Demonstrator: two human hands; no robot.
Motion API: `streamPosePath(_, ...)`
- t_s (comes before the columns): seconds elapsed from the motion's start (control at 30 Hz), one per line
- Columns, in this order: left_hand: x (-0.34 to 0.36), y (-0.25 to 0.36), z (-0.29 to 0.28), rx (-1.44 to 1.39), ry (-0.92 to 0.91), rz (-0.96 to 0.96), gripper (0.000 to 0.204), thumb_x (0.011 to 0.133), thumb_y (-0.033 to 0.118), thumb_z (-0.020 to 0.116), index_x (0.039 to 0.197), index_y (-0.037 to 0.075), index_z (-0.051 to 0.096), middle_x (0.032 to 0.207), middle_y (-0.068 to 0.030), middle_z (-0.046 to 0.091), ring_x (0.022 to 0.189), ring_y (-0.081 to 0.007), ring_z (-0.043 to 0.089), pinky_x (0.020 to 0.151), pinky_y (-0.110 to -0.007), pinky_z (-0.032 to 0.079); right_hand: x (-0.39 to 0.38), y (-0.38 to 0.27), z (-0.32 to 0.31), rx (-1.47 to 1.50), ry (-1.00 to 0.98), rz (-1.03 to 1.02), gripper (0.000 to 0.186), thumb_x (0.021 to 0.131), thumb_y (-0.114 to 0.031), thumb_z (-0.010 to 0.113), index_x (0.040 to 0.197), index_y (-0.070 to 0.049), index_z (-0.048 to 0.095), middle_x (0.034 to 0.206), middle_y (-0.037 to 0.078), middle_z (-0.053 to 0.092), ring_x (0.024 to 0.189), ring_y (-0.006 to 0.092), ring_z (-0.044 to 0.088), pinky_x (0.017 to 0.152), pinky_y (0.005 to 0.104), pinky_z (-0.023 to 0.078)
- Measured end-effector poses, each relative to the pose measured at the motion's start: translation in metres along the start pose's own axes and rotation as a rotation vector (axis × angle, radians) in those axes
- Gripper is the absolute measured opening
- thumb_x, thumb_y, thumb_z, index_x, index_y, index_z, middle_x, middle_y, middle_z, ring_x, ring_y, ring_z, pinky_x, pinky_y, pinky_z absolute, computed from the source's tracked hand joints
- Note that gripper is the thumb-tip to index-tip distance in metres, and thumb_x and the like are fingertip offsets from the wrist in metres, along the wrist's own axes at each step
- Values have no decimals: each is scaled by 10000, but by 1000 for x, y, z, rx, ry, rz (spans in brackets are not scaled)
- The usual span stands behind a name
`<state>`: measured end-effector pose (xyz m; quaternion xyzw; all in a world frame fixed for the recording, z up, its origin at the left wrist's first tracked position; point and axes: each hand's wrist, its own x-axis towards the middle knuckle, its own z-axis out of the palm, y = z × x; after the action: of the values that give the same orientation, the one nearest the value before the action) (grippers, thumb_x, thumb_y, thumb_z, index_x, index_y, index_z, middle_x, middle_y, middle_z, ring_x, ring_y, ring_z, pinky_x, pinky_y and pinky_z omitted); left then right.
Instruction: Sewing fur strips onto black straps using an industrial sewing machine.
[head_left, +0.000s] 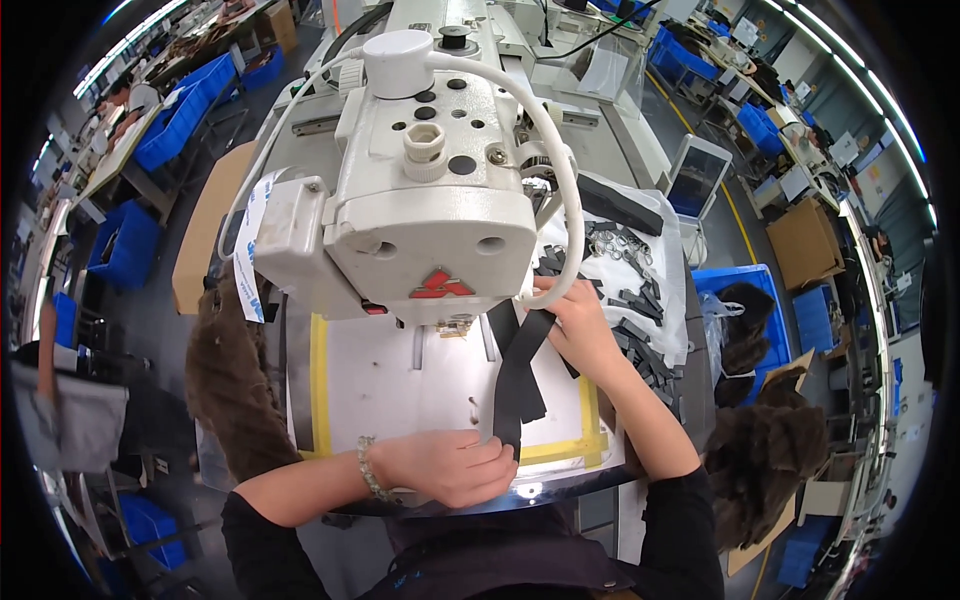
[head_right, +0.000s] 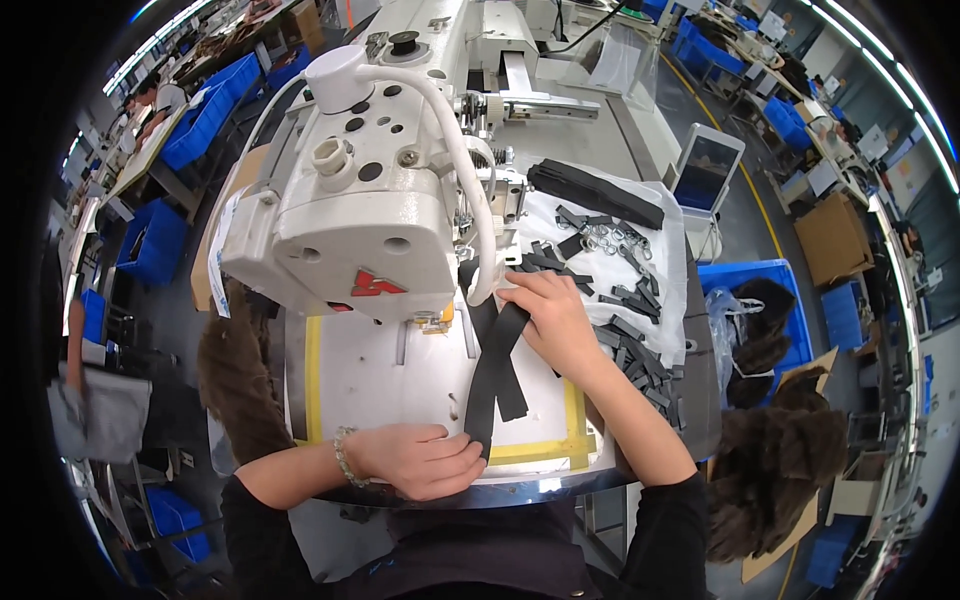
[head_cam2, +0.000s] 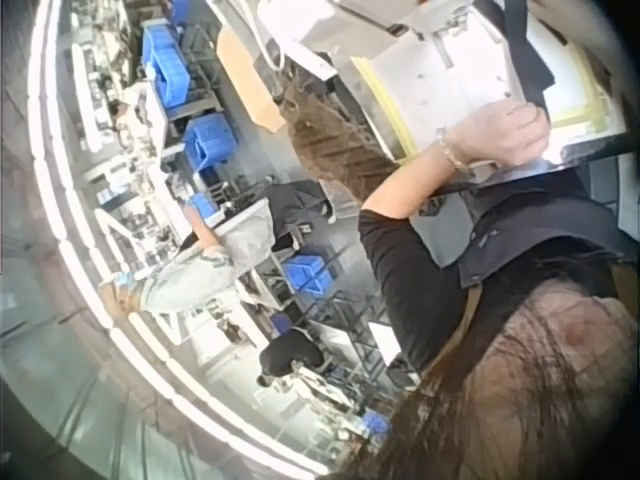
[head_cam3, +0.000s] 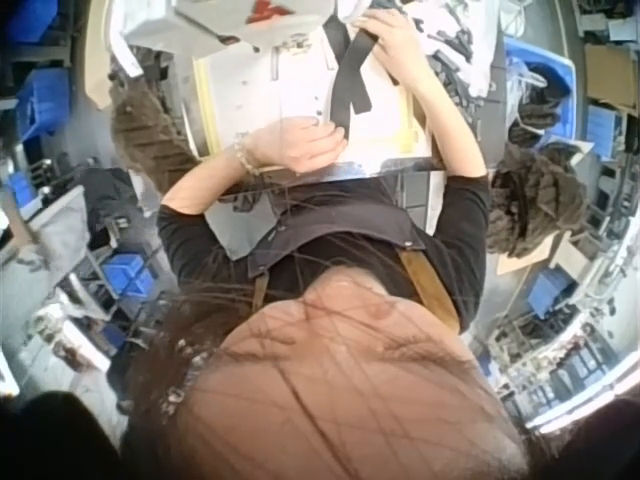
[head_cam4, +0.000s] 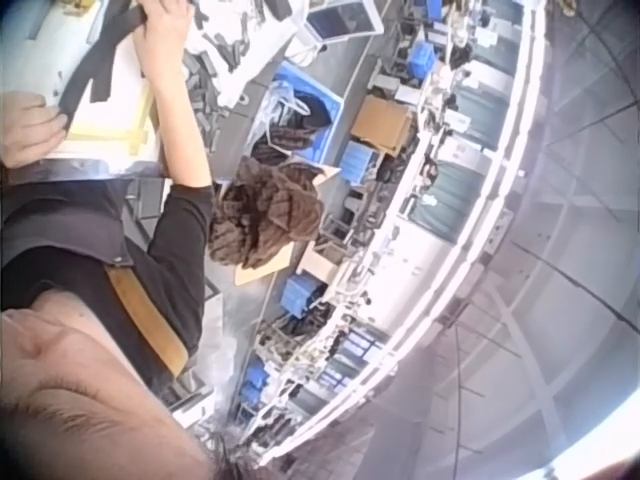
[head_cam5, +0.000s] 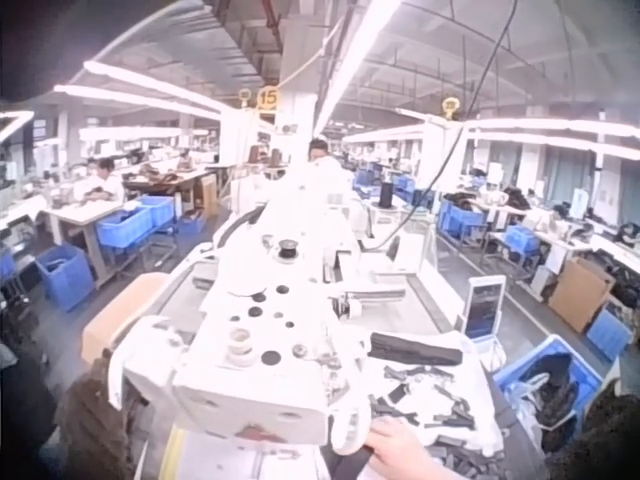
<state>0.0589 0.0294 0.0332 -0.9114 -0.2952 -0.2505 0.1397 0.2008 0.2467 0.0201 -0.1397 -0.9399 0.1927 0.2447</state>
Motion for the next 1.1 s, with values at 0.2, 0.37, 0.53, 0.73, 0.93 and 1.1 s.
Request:
streamPosePath(0.2, -14, 4, -6, 67, -57, -86, 254, 775, 111, 604, 989, -12, 660, 941, -92, 654, 835, -174, 622, 623, -235, 468, -3, -22, -2, -148, 38, -9, 446, 715, -21, 698, 1146, -117, 635, 1130, 69, 624, 957, 246, 581, 793, 383, 432)
streamPosePath(0.37, -26, 7, -18, 41, -115, -195, 269, 747, 102, 626, 984, -18, 666, 941, -102, 652, 830, -181, 628, 633, -245, 491, -13, -56, -26, 369, -356, 258, 535, 724, -3, 748, 1232, -109, 619, 1159, 100, 615, 895, 283, 633, 754, 341, 537)
streamPosePath(0.53, -23, 12, -24, 44, -83, -230, 236, 741, 88, 646, 956, -6, 677, 935, -95, 652, 804, -178, 634, 636, -247, 509, -33, -87, -4, 539, -522, 94, 505, 732, 0, 737, 1215, -92, 620, 1179, 119, 614, 878, 288, 661, 733, 331, 564)
streamPosePath(0.73, -16, 15, -20, 76, -16, -166, 185, 749, 66, 669, 925, 13, 689, 901, -77, 654, 777, -165, 634, 624, -239, 507, -42, -76, 24, 397, -324, -88, 462, 728, 30, 690, 1175, -71, 635, 1183, 137, 619, 928, 318, 664, 780, 352, 570)
streamPosePath(0.93, -16, 14, -21, 62, -50, -167, 180, 746, 73, 671, 916, 16, 690, 891, -75, 654, 770, -163, 628, 616, -240, 501, -42, -77, 33, 255, -236, -185, 529, 658, 56, 666, 1171, -69, 643, 1178, 139, 630, 948, 317, 666, 782, 367, 569)
streamPosePath(1.1, -14, 14, -21, 62, -6, -124, 174, 756, 82, 662, 915, 17, 690, 898, -77, 655, 769, -161, 627, 609, -234, 491, -48, -81, 31, 235, -281, -132, 535, 645, 46, 640, 1172, -45, 636, 1205, 161, 635, 945, 320, 673, 778, 371, 569)
